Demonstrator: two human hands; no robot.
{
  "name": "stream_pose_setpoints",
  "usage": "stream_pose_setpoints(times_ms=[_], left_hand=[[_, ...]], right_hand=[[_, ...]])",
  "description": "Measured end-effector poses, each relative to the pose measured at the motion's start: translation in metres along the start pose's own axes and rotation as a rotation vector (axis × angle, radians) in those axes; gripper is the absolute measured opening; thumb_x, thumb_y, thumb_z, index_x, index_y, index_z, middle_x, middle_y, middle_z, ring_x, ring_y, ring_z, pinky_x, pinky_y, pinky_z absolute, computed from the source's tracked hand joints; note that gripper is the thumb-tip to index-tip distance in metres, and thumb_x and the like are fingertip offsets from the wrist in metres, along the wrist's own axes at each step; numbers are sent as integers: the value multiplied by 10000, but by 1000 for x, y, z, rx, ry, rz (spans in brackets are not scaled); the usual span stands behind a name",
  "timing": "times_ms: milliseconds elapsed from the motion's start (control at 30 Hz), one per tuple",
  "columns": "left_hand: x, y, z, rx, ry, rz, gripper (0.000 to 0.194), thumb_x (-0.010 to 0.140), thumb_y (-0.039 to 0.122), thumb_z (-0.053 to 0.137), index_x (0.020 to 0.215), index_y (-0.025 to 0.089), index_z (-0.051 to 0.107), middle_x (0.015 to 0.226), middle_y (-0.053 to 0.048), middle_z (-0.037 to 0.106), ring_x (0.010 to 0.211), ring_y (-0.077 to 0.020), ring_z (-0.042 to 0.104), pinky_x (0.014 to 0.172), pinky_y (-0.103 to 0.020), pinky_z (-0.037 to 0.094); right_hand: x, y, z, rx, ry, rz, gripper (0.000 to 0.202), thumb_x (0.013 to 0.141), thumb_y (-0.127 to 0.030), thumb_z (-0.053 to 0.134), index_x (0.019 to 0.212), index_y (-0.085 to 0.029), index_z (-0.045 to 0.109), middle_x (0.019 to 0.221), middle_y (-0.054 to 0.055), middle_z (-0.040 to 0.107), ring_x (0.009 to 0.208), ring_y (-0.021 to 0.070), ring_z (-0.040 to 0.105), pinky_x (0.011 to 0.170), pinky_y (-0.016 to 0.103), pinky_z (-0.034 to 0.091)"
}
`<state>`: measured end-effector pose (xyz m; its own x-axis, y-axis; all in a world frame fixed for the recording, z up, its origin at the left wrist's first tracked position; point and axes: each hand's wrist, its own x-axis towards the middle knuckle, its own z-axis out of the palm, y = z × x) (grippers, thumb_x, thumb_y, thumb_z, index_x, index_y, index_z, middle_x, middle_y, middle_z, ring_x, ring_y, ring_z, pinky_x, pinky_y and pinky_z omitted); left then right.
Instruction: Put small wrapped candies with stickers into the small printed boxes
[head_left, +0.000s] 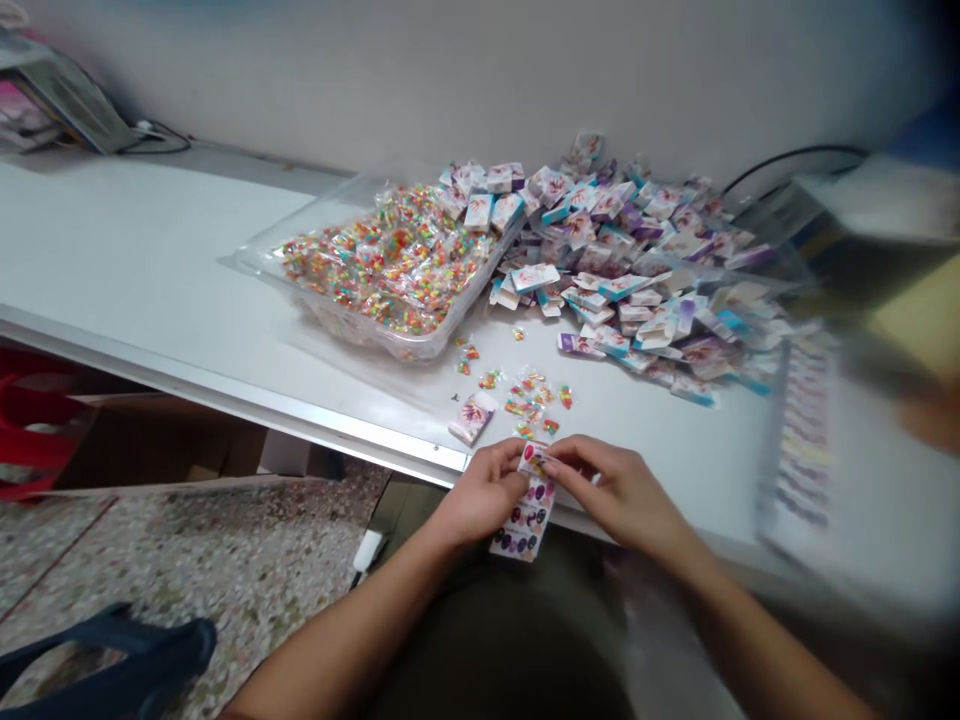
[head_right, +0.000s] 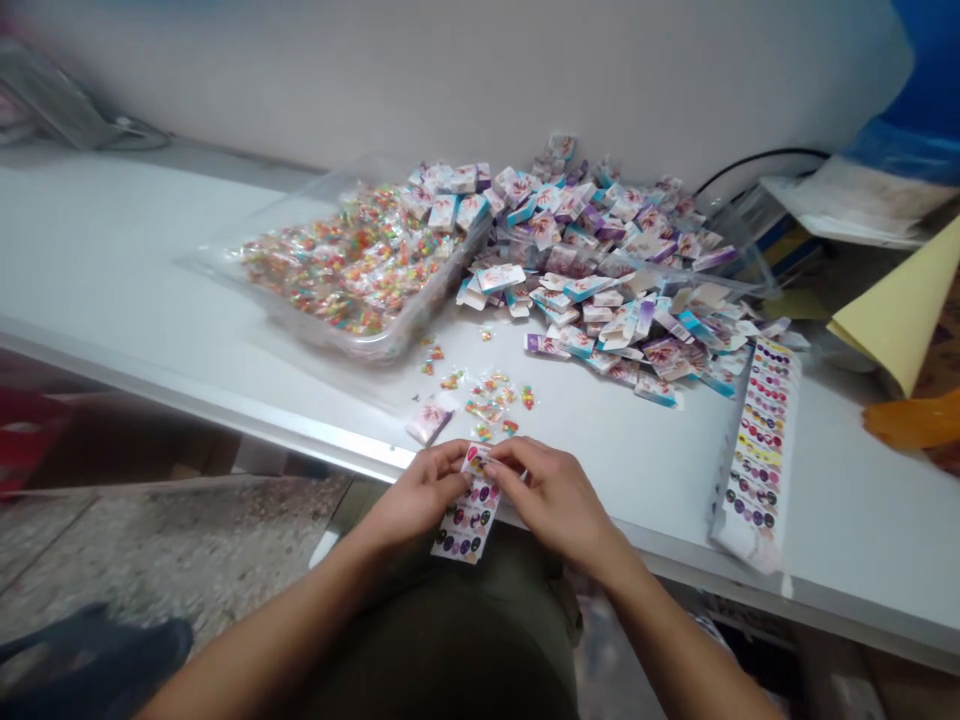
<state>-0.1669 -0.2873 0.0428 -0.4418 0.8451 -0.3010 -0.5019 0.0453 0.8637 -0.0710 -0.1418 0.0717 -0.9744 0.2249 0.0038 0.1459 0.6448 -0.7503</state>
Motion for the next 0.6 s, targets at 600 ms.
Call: stream_pose_setpoints(times_ms=[600], left_hand=[[-3, -2, -13, 16, 34, -112, 173, 668, 246, 621, 804, 148, 577, 629, 26, 554, 551, -100, 495, 572, -228, 364]], right_hand=[[-3, 0, 8, 268, -84, 155, 193, 921, -381, 541, 871, -209, 612, 741, -5, 636, 678, 137, 590, 616, 249, 467]])
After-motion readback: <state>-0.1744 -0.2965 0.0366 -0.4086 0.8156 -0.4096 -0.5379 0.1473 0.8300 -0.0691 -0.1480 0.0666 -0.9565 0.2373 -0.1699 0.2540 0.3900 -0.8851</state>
